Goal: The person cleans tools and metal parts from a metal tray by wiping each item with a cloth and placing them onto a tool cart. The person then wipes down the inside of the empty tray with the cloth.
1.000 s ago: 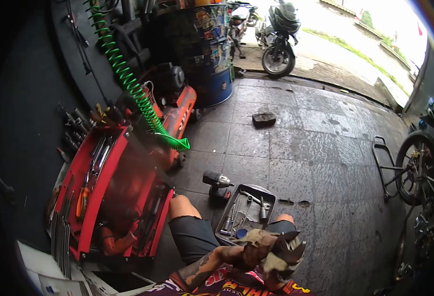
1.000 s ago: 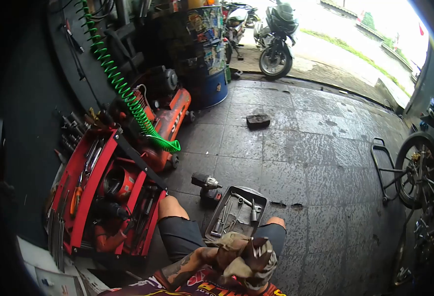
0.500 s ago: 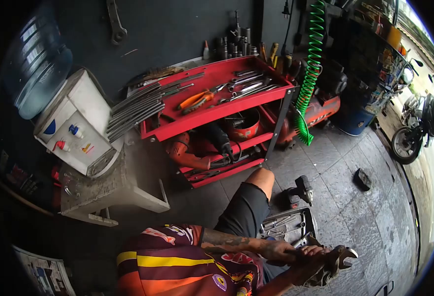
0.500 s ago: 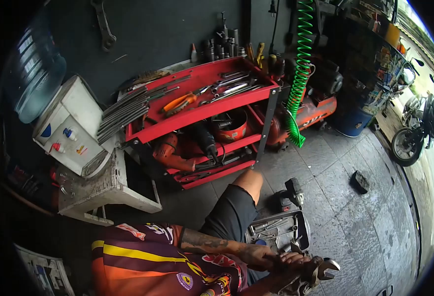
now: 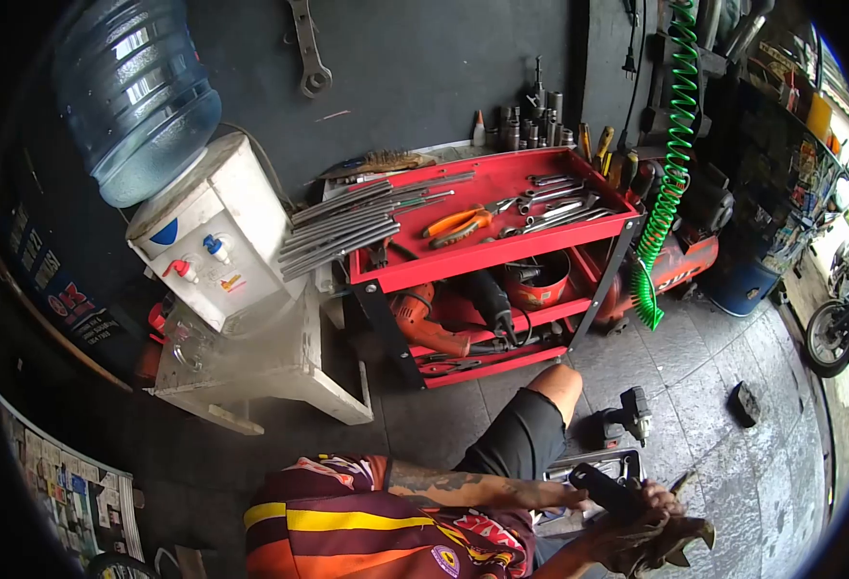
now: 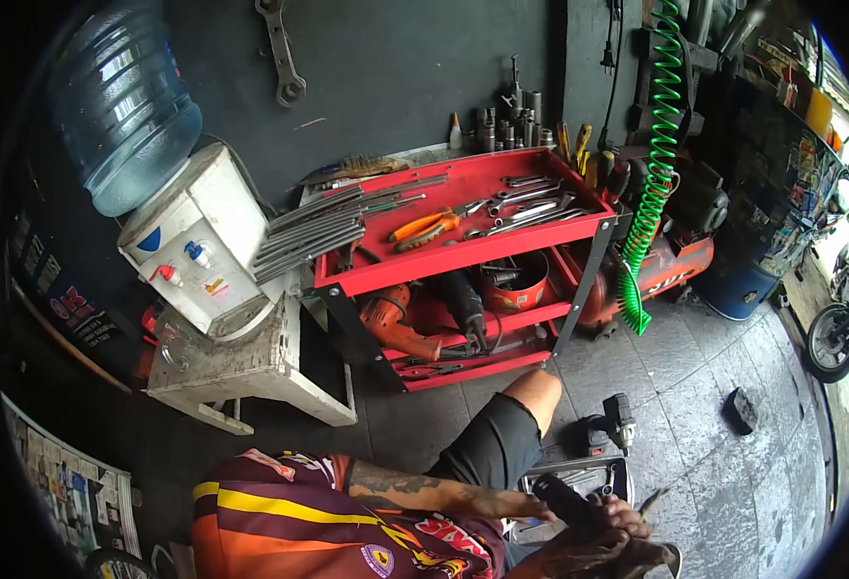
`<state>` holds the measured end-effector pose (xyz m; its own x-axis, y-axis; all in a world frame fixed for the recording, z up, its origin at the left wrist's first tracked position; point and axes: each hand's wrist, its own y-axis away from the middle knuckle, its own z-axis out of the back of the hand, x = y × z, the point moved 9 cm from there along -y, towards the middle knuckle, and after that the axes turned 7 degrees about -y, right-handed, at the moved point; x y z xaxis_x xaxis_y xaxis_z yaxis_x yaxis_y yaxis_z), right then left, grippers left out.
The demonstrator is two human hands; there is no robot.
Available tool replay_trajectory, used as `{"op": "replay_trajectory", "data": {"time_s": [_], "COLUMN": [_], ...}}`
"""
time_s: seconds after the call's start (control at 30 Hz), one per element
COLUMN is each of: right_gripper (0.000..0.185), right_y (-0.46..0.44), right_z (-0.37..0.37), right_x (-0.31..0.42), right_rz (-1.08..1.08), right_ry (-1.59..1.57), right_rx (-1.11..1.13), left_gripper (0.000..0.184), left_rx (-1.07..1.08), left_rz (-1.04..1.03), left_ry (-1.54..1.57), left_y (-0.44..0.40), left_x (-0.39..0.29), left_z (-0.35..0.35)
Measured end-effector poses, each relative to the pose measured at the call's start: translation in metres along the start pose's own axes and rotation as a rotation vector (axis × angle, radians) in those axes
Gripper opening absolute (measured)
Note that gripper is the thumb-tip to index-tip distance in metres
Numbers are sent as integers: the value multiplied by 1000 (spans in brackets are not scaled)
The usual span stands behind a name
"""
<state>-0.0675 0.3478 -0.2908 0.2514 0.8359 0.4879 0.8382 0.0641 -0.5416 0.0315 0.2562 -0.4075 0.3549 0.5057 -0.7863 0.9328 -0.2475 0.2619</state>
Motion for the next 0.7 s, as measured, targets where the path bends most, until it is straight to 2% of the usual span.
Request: {"op": "replay_trajectory", "data": {"time_s": [0.07,0.13,0.2,0.27,0.3,0.33,0.4,0.43,0.47,0.57,0.6,0.63,0.67,0.7], "right_gripper": [35,38,39,38,37,38,33,29,29,36,39,42,46,47], "right_y": [13,21,36,62,70,81,98,101,95,81,77,73,70,67], "right_z": [-46,-69,-71,-53,-32,-11,-9,-13,-9,38,60,80,98,96], "right_x": [-11,-22,-32,-55,-61,-65,-78,-68,-66,-68,-69,-71,-73,-70], "right_rz": [-78,-132,-312,-603,-577,-493,-601,-726,-717,-672,-643,-601,-548,-189], "right_ry": [212,337,-132,77,347,609,497,356,347,1076,1321,1567,1813,2171], "right_rx": [-24,22,-254,-437,-192,27,236,115,117,342,424,507,592,768], "left_gripper": [67,65,64,53,43,43,35,35,35,39,38,52,50,52], "left_rx": [-78,-196,-310,-347,-384,-382,-505,-564,-621,-674,-754,-895,-1005,-1056], "left_rz": [-312,-630,-839,-904,-983,-988,-1112,-1177,-1243,-1430,-1461,-1416,-1458,-1500], "left_ry": [224,311,279,149,18,9,-351,-378,-410,-400,-415,-496,-540,-554], "left_y": [11,27,40,45,53,55,72,85,104,180,208,237,266,293], "left_x": [-41,-87,-122,-144,-162,-177,-215,-236,-259,-343,-373,-404,-433,-462], "left_z": [-15,-23,-26,-23,-20,-12,-3,6,12,6,3,1,-10,-13]}}
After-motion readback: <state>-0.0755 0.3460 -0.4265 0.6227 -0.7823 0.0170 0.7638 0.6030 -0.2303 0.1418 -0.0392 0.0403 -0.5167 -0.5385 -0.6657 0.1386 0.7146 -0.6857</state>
